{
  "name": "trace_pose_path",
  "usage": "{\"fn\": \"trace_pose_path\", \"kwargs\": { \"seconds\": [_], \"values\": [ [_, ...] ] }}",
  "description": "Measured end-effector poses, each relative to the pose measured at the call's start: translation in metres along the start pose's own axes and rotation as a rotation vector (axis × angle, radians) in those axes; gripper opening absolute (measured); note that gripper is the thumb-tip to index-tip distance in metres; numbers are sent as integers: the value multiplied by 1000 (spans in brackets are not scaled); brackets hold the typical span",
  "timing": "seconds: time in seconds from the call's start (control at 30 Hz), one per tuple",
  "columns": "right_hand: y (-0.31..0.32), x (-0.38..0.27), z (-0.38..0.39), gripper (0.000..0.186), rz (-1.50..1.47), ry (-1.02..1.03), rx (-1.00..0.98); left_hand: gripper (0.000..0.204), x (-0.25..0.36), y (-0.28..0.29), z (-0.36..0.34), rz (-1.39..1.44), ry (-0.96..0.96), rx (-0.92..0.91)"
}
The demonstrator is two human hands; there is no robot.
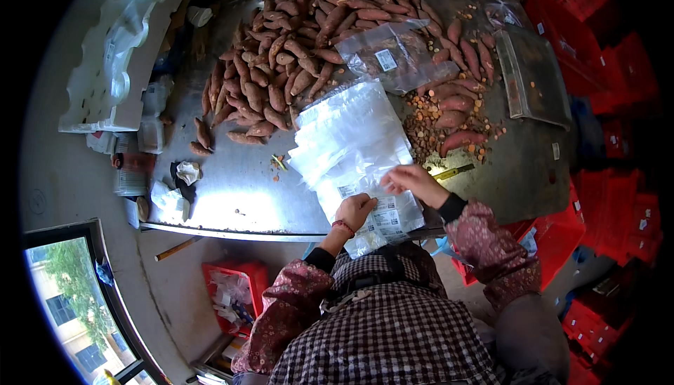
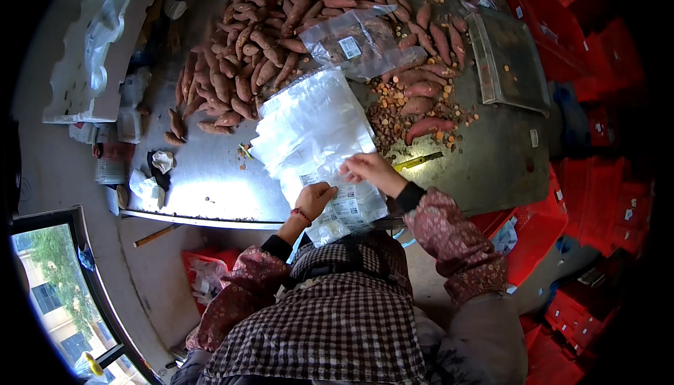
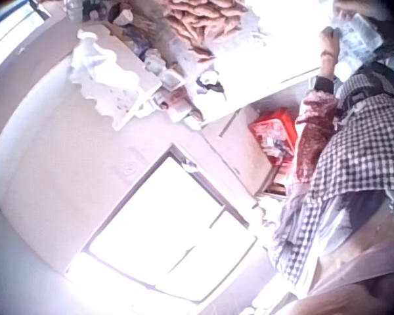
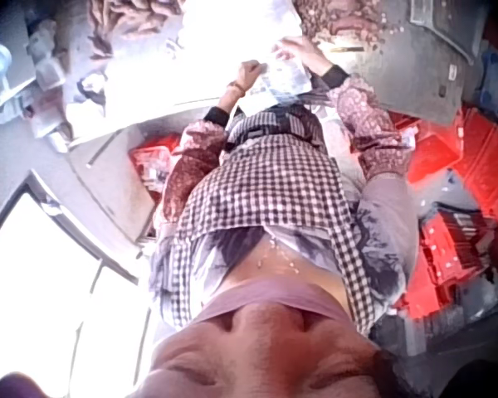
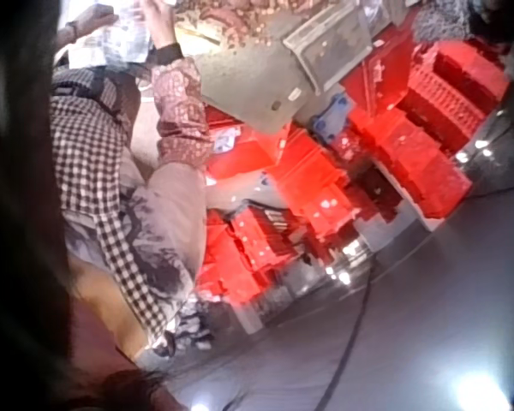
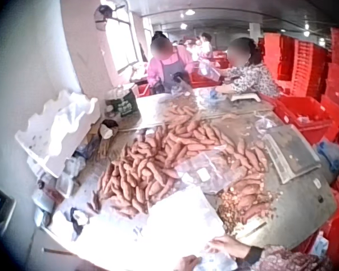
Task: The person stands at a metal table and repeatedly places sweet potatoes into clear plastic bags. They open a bag, fill it with several potatoes from a large pile, and then seal the bag. The process is repeated continuously throughout the clip.
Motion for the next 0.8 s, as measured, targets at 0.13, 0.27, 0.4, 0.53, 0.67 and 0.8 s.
{"fn": "trace_pose_path", "kwargs": {
  "seconds": [0.13, 0.27, 0.4, 0.53, 0.67, 0.8],
  "values": [
    [-42, -43, 52, 18, 1013, 406, 196, 34, -9, 6, -8, -54, 98, 90],
    [-69, -14, 48, 30, 1212, 392, 127, 36, -13, 1, -13, -137, 115, 86],
    [-64, 12, 36, 36, 1379, 325, 70, 37, -16, 0, -13, -134, 166, 72],
    [-66, 21, 28, 36, 1397, 347, 43, 36, -34, -3, -13, -133, 73, 136],
    [-65, 26, 30, 38, 1418, 319, 79, 37, -33, 2, 6, -163, 131, 0],
    [-65, 26, 31, 42, 1446, 294, 82, 42, -29, -10, 4, -78, 121, -101]
  ]
}}
Point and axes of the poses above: each hand's wrist, its own z-axis away from the middle knuckle, its own y-axis out of the back of the hand, x = y × z, the point moved 10 cm from there along -z, towards the middle knuckle, and after that the axes turned 8 degrees about -x, right-handed, at the moved point
